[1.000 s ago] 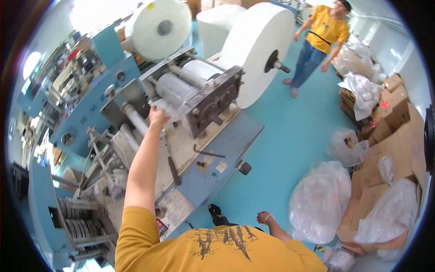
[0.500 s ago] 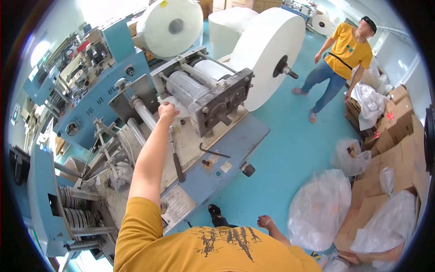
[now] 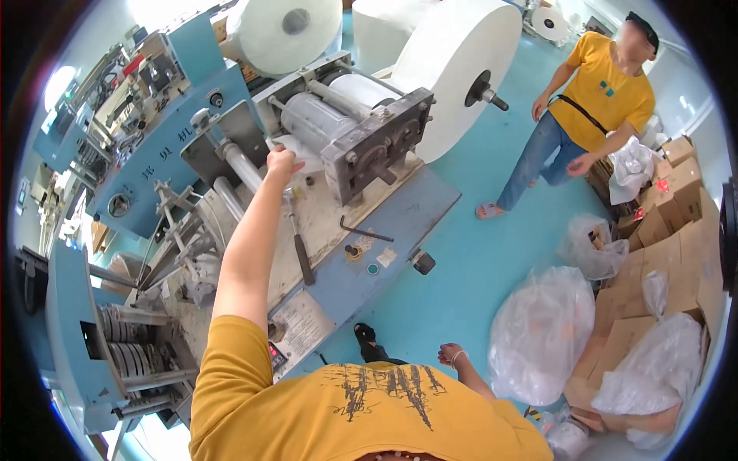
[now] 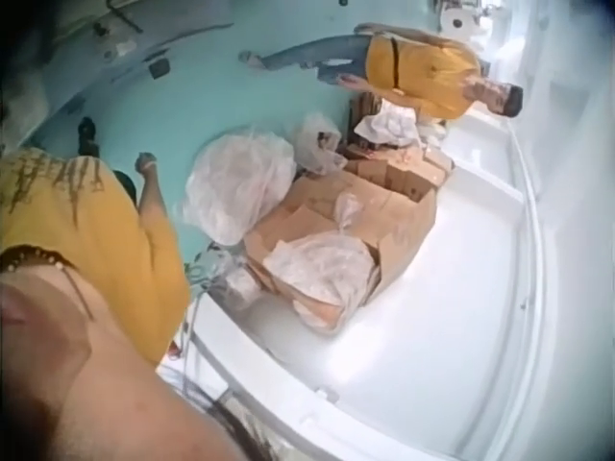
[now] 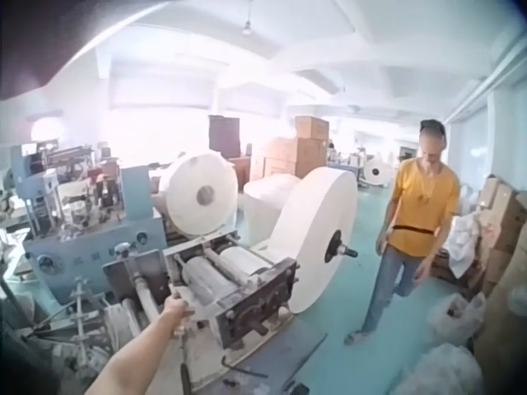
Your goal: Threading non-woven fabric through a mask-making machine.
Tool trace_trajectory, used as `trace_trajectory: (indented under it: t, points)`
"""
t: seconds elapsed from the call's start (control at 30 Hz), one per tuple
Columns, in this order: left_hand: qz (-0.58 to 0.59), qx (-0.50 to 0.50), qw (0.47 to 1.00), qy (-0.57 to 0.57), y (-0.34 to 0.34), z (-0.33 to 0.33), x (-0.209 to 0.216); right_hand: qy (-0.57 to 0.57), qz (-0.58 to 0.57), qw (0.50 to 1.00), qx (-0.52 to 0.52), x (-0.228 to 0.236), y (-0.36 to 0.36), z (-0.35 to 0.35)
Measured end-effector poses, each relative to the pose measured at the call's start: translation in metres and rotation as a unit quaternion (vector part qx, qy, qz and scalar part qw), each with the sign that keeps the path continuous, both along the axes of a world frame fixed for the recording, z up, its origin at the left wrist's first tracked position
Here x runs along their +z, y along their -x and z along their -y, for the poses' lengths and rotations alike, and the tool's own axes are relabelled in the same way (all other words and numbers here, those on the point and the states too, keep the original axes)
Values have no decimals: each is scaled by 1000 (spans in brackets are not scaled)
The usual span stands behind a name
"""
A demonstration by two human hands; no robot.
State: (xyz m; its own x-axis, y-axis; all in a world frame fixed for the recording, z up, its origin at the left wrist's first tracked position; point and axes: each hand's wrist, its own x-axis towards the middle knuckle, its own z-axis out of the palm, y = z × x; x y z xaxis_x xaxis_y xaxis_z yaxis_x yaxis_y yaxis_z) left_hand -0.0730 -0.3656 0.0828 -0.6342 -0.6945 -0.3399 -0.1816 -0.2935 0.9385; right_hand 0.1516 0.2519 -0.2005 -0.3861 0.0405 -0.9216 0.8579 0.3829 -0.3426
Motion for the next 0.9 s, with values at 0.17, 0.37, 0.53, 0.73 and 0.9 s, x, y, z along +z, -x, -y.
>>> trace_trajectory:
  t: [0.17,0.37,0.53,0.73,0.9]
  points:
    - [-16,3,1000,-20,-9,-5,5,3,-4,1000,-5,5,-9,3]
    - [-29,-3,999,-35,-16,7,-13,0,-1,1000,-6,6,-15,-1]
    - [-30,5,999,-31,-8,4,-16,4,18,1000,-11,-5,-25,-12]
    - [-32,11,999,-38,-14,7,-22,2,9,1000,-2,3,-31,-13]
    - [-55,24,995,-82,-15,5,-16,-10,-3,1000,-8,12,-31,-11]
